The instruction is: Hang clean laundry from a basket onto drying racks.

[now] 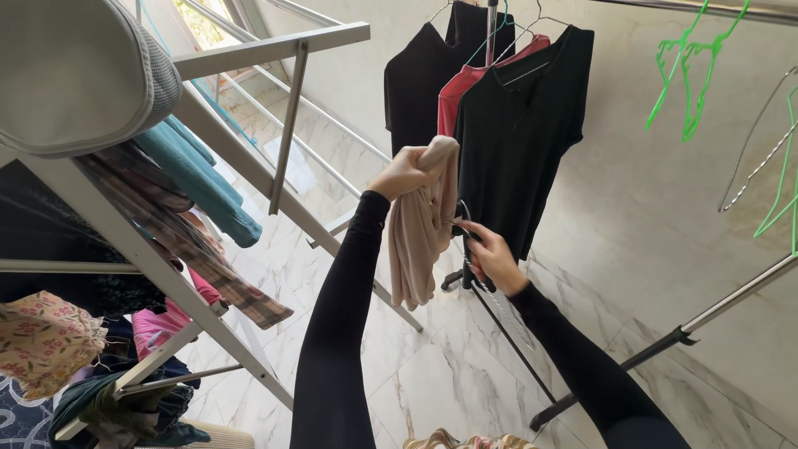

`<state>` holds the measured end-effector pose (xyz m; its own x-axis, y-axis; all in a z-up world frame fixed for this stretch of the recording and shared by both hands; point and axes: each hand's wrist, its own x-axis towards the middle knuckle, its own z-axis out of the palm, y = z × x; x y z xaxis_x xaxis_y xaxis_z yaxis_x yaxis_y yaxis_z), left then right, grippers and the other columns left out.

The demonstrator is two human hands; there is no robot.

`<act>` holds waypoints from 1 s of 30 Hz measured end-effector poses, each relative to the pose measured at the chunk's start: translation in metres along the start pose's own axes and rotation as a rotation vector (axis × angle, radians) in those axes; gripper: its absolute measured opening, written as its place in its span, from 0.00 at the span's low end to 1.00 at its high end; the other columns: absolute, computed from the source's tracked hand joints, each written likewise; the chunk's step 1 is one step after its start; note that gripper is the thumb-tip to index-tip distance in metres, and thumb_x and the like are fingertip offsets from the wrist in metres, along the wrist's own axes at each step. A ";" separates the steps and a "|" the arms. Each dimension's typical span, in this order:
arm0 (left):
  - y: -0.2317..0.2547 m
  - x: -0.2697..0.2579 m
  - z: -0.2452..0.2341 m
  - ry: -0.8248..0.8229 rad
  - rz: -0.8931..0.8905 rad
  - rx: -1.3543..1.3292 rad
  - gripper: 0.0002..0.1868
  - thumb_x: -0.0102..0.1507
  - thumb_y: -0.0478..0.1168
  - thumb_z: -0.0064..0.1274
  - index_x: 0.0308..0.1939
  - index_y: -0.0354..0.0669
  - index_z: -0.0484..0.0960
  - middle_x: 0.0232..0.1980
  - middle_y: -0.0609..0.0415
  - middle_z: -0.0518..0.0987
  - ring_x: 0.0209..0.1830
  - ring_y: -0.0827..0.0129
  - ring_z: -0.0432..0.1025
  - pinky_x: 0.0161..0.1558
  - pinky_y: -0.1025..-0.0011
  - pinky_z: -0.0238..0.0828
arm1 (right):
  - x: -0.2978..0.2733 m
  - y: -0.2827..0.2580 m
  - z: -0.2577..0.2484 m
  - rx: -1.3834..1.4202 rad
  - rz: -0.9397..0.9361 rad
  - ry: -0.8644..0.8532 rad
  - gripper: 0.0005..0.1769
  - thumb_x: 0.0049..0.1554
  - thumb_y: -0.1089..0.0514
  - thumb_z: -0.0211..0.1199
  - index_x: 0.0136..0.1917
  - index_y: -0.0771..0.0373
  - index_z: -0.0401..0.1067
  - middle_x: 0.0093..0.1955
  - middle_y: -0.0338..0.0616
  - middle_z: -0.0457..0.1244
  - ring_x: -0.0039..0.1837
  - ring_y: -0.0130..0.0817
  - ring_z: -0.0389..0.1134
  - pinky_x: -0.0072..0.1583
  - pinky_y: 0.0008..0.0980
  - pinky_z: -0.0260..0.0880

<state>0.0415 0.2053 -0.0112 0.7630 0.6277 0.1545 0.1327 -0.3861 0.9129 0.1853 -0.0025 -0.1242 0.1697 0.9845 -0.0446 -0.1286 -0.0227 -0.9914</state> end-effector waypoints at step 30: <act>-0.013 -0.030 0.015 0.776 0.149 0.405 0.17 0.71 0.43 0.43 0.33 0.39 0.80 0.28 0.46 0.83 0.25 0.59 0.78 0.28 0.61 0.72 | 0.023 0.018 0.019 0.601 -0.120 0.077 0.27 0.63 0.47 0.44 0.71 0.60 0.60 0.60 0.45 0.66 0.61 0.34 0.69 0.62 0.32 0.72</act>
<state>0.0262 0.1811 -0.0329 0.1663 0.7762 0.6082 0.3920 -0.6179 0.6815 0.1685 0.0231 -0.1404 0.2845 0.9581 0.0319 -0.6283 0.2115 -0.7487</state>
